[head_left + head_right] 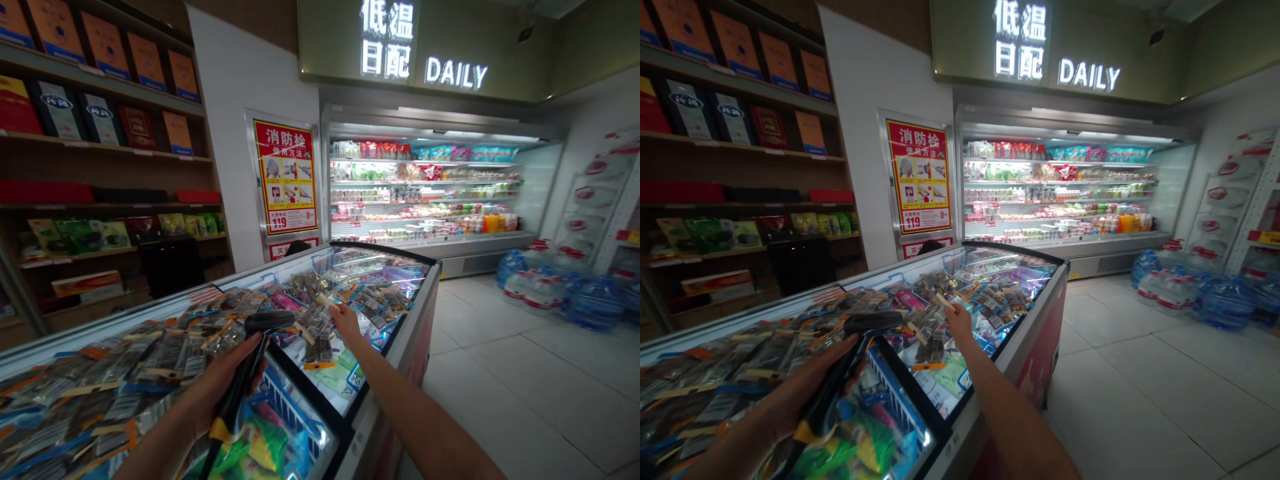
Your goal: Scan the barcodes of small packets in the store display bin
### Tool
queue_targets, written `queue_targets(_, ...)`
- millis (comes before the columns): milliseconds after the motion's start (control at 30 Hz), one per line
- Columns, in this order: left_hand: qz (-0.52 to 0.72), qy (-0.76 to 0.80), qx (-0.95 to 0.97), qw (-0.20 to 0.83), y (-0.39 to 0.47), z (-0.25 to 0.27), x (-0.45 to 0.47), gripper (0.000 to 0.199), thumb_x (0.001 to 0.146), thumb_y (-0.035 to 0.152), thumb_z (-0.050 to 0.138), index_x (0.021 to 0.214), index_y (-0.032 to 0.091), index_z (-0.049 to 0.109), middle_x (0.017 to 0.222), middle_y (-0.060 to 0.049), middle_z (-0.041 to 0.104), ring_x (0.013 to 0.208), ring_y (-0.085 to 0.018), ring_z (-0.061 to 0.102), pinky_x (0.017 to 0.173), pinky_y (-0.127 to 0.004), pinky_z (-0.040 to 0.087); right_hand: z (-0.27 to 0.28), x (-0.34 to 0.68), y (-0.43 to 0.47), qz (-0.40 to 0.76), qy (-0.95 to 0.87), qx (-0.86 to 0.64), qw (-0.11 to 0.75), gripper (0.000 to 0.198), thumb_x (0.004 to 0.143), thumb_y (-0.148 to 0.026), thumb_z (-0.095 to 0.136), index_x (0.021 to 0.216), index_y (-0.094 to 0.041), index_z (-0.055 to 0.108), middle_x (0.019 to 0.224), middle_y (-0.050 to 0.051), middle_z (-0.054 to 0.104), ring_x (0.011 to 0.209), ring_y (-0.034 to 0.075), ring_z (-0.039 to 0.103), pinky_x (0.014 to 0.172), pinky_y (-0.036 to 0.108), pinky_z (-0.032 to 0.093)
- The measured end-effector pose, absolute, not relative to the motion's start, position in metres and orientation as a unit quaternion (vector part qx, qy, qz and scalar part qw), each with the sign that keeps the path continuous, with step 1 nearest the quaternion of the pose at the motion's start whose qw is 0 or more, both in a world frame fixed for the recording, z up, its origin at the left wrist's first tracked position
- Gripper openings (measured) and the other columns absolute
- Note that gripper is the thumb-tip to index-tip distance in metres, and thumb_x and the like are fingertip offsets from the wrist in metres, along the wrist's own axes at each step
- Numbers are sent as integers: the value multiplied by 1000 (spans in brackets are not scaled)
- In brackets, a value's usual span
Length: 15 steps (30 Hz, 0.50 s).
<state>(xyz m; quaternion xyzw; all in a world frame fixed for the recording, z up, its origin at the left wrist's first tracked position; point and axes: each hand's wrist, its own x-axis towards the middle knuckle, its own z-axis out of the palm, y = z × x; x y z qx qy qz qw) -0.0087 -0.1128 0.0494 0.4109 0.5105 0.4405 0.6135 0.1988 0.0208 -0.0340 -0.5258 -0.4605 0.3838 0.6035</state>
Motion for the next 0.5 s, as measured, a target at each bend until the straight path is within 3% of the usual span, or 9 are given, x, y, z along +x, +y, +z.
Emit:
queue_targets(267, 443, 515, 387, 623, -120, 51, 8, 23, 69, 37, 58, 72, 15, 53, 54, -2, 56, 41, -8, 47, 38, -19, 40, -12, 251, 28, 383, -390, -498, 674, 27, 67, -38, 48, 77, -16, 58, 56, -2, 53, 53, 11, 49, 49, 23, 38)
queue_targets(433, 434, 513, 401, 622, -121, 45, 17, 27, 67, 40, 59, 71, 15, 53, 54, -2, 56, 41, -8, 48, 37, -18, 39, -16, 252, 21, 416, -440, -500, 619, 7, 54, -20, 63, 57, -14, 59, 47, -4, 49, 51, 10, 46, 49, 21, 35)
queue_targets(500, 424, 521, 401, 623, -119, 42, 20, 28, 67, 41, 59, 71, 15, 52, 55, -2, 57, 41, -8, 48, 37, -18, 39, -19, 258, 19, 448, -440, -512, 586, 8, 50, -14, 65, 53, -14, 57, 41, -4, 47, 45, 10, 45, 45, 22, 34)
